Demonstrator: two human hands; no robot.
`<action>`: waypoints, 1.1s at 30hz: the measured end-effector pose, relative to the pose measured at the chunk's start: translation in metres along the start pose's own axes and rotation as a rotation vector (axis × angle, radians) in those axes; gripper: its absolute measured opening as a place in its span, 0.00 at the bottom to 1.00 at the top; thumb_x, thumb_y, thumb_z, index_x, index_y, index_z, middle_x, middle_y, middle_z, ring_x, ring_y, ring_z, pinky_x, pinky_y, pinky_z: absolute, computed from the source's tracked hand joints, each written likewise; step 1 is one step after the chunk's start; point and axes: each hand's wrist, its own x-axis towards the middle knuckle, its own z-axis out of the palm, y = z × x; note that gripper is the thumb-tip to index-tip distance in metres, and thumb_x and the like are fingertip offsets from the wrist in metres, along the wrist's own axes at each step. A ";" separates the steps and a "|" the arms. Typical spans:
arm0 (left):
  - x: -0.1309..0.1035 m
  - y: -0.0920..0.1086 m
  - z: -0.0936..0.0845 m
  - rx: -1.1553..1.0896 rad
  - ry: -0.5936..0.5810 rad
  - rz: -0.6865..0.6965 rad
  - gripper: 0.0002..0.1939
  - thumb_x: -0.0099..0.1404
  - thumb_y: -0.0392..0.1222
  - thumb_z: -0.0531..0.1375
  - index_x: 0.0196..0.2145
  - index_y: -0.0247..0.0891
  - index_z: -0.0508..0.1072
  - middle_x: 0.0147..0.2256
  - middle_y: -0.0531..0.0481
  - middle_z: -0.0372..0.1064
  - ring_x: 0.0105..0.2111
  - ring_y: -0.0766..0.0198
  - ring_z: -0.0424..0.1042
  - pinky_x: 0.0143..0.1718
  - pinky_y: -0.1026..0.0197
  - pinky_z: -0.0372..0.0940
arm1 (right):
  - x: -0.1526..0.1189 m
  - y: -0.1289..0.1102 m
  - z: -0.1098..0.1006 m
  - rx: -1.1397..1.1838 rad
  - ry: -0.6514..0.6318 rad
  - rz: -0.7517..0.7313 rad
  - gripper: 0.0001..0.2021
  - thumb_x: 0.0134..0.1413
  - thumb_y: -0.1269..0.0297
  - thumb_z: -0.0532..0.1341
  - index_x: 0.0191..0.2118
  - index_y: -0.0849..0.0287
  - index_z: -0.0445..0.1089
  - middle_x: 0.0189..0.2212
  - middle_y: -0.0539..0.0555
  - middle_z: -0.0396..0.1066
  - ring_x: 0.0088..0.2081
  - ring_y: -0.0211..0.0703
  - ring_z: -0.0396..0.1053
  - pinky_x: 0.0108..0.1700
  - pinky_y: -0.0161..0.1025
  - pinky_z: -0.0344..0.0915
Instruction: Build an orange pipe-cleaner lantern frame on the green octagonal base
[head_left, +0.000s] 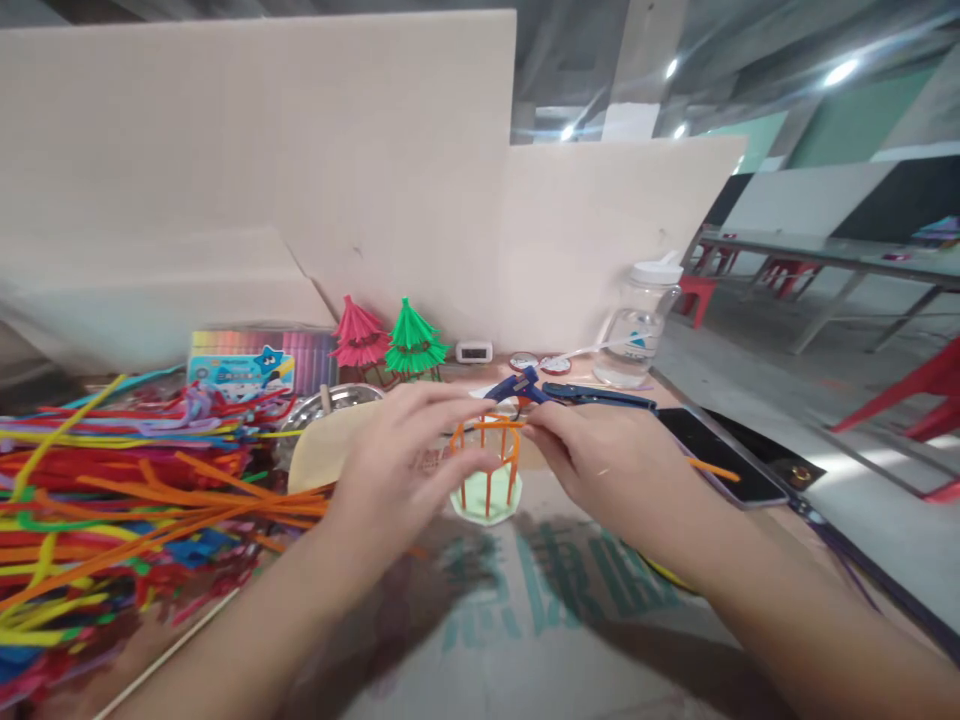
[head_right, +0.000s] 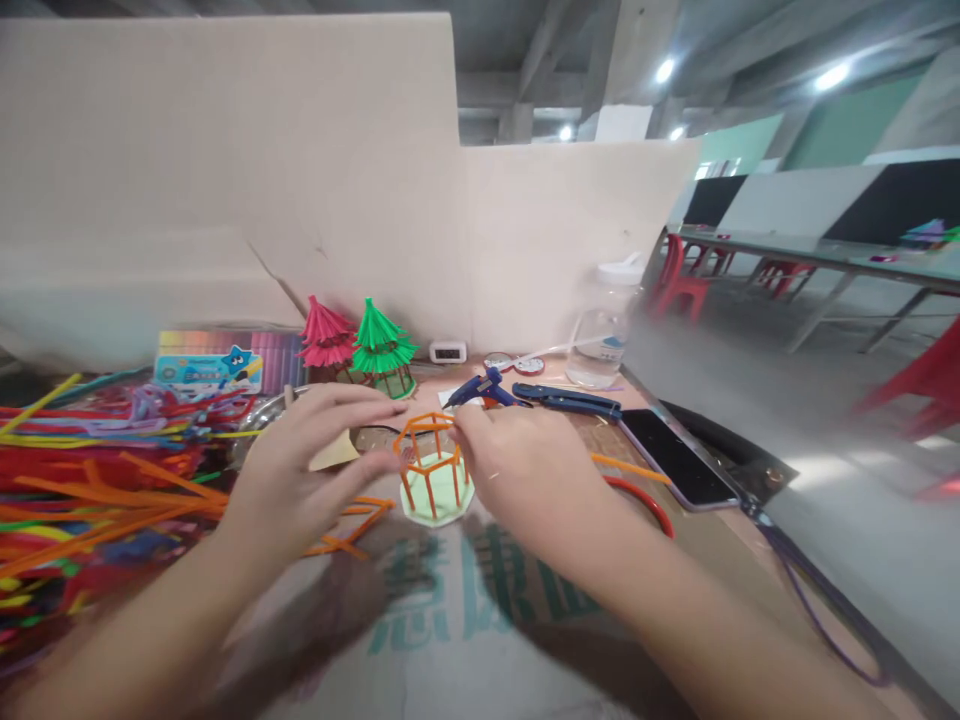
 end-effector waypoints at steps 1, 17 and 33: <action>-0.001 0.013 0.002 -0.008 0.008 0.086 0.14 0.65 0.48 0.64 0.47 0.42 0.76 0.44 0.46 0.75 0.44 0.60 0.74 0.47 0.56 0.68 | -0.002 -0.005 -0.002 0.019 -0.038 -0.015 0.10 0.64 0.69 0.53 0.39 0.60 0.73 0.29 0.57 0.77 0.28 0.45 0.71 0.29 0.39 0.53; -0.021 0.076 -0.011 -0.178 -0.585 0.286 0.05 0.69 0.41 0.58 0.36 0.40 0.72 0.40 0.48 0.73 0.42 0.61 0.71 0.46 0.59 0.67 | -0.001 0.013 -0.028 0.094 0.124 0.140 0.11 0.64 0.62 0.56 0.37 0.57 0.75 0.27 0.53 0.77 0.28 0.45 0.72 0.30 0.38 0.55; -0.028 -0.069 0.035 -0.389 -0.458 -0.494 0.23 0.67 0.44 0.53 0.57 0.36 0.68 0.59 0.41 0.67 0.56 0.55 0.69 0.54 0.54 0.66 | 0.011 0.034 -0.010 0.400 0.079 0.165 0.07 0.62 0.66 0.56 0.38 0.57 0.72 0.28 0.51 0.75 0.27 0.40 0.69 0.29 0.35 0.58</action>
